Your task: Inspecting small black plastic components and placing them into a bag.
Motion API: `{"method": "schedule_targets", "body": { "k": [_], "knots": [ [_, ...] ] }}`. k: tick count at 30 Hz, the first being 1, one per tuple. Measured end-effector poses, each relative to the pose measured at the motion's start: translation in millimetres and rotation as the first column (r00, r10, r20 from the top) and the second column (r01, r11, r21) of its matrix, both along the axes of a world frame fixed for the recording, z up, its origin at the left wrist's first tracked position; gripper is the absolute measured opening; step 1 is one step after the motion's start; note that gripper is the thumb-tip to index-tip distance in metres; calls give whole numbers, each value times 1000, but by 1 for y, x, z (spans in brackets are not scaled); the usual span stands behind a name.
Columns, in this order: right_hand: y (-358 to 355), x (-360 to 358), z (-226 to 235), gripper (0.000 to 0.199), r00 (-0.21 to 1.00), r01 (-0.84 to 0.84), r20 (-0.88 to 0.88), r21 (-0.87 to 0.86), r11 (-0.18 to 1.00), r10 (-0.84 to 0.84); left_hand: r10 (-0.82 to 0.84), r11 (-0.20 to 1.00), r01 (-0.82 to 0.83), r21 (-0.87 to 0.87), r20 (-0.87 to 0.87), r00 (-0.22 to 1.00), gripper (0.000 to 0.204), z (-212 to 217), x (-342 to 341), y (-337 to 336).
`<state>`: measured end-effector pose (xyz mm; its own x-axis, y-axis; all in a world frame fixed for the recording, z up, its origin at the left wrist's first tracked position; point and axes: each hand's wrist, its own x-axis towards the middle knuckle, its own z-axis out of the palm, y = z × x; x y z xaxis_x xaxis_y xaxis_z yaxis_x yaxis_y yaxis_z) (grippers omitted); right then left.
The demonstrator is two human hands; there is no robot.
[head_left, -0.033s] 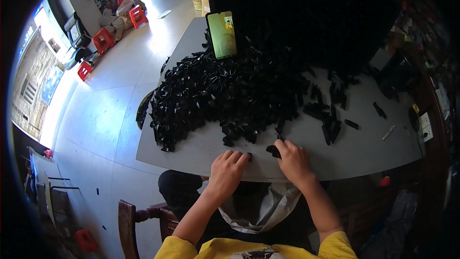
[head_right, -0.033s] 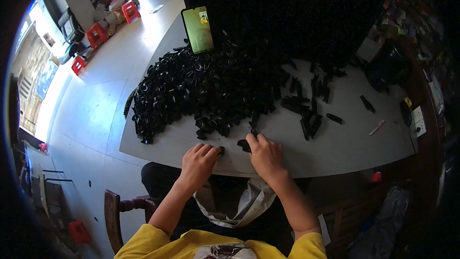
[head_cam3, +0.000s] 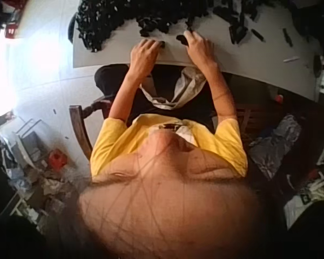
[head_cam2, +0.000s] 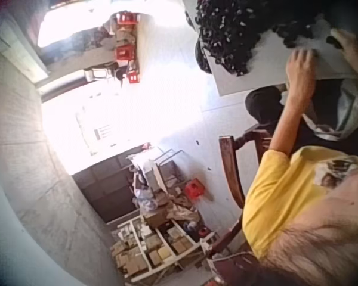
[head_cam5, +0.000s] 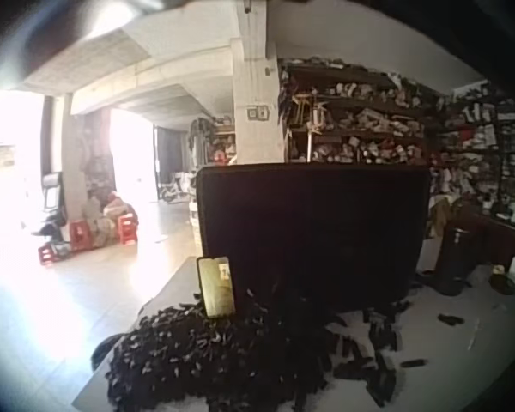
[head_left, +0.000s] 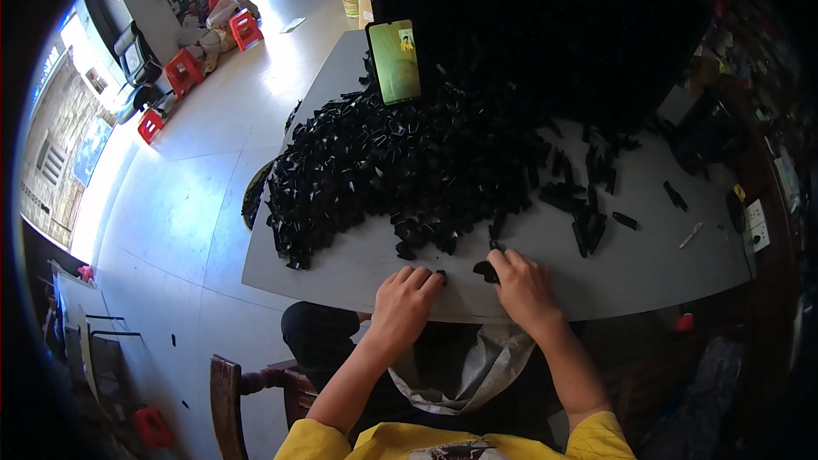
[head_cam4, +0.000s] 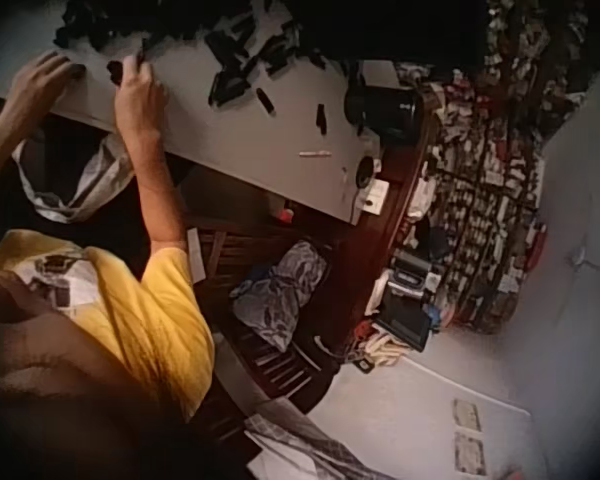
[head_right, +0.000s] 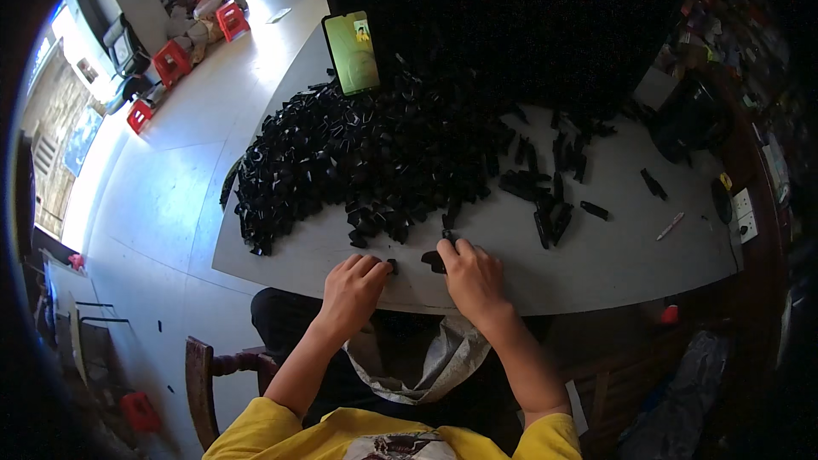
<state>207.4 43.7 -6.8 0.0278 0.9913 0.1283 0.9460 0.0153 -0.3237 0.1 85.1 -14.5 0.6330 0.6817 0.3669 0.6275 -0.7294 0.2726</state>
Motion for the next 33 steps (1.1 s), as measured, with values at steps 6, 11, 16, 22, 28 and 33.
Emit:
{"method": "schedule_targets", "body": {
  "k": [6,11,16,22,28,33],
  "knots": [
    [-22,9,-10,34,996,-14,-88,84,996,22,-5,999,5,-31,-1,1000,24,-1,-1,-2],
    [-32,13,-2,31,976,-34,-213,91,995,53,16,999,-16,-31,-3,1000,23,0,-2,0],
    [-40,12,0,27,849,-11,-518,182,983,105,-4,1000,4,-19,3,1000,17,-2,1,1],
    [-47,3,-3,28,899,-25,-429,159,987,92,30,996,-23,-85,80,996,17,7,9,-8],
    [-52,-1,0,33,847,-60,-507,212,975,162,8,997,12,-79,240,971,17,-11,17,-5],
    [-53,2,0,35,836,-20,-535,186,982,118,51,986,-1,-168,297,954,17,-6,21,-11]
  ]
}}
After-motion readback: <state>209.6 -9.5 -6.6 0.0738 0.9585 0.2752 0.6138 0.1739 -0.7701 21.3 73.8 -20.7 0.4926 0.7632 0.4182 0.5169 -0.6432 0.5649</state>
